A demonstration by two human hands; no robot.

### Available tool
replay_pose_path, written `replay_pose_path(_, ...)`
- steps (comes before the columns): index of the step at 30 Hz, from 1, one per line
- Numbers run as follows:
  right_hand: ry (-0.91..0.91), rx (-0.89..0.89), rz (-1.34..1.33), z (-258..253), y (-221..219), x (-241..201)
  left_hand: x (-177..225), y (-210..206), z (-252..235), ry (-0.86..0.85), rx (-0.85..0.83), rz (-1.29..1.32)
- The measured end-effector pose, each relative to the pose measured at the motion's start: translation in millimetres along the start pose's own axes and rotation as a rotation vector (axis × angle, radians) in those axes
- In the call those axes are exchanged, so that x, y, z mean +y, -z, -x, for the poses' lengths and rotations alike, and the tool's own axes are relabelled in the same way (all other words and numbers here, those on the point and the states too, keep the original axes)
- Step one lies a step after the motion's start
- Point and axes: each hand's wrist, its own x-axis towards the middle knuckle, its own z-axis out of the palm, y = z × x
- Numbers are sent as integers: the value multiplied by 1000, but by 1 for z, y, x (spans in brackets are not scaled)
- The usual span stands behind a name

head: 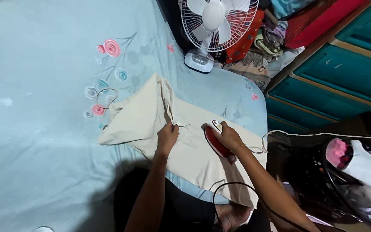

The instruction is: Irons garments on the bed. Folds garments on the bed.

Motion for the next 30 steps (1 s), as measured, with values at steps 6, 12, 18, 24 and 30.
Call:
replay_pose_path(6,212,-57,-28,18,-21,-26,-1,-9,5,-86,57,-5)
replay_pose_path(12,175,-92,50,1,-20,-53,6,6,41,-129,36,-72)
replay_pose_path(18,153,-89,75,27,-14,-14,-8,41,83,-88,155,24)
replay_pose_path(24,199,-65,34,13,-19,-43,7,23,103,-80,124,46)
replay_pose_path(30,203,-116,-49,11,2,-12,23,6,117,-232,63,-71)
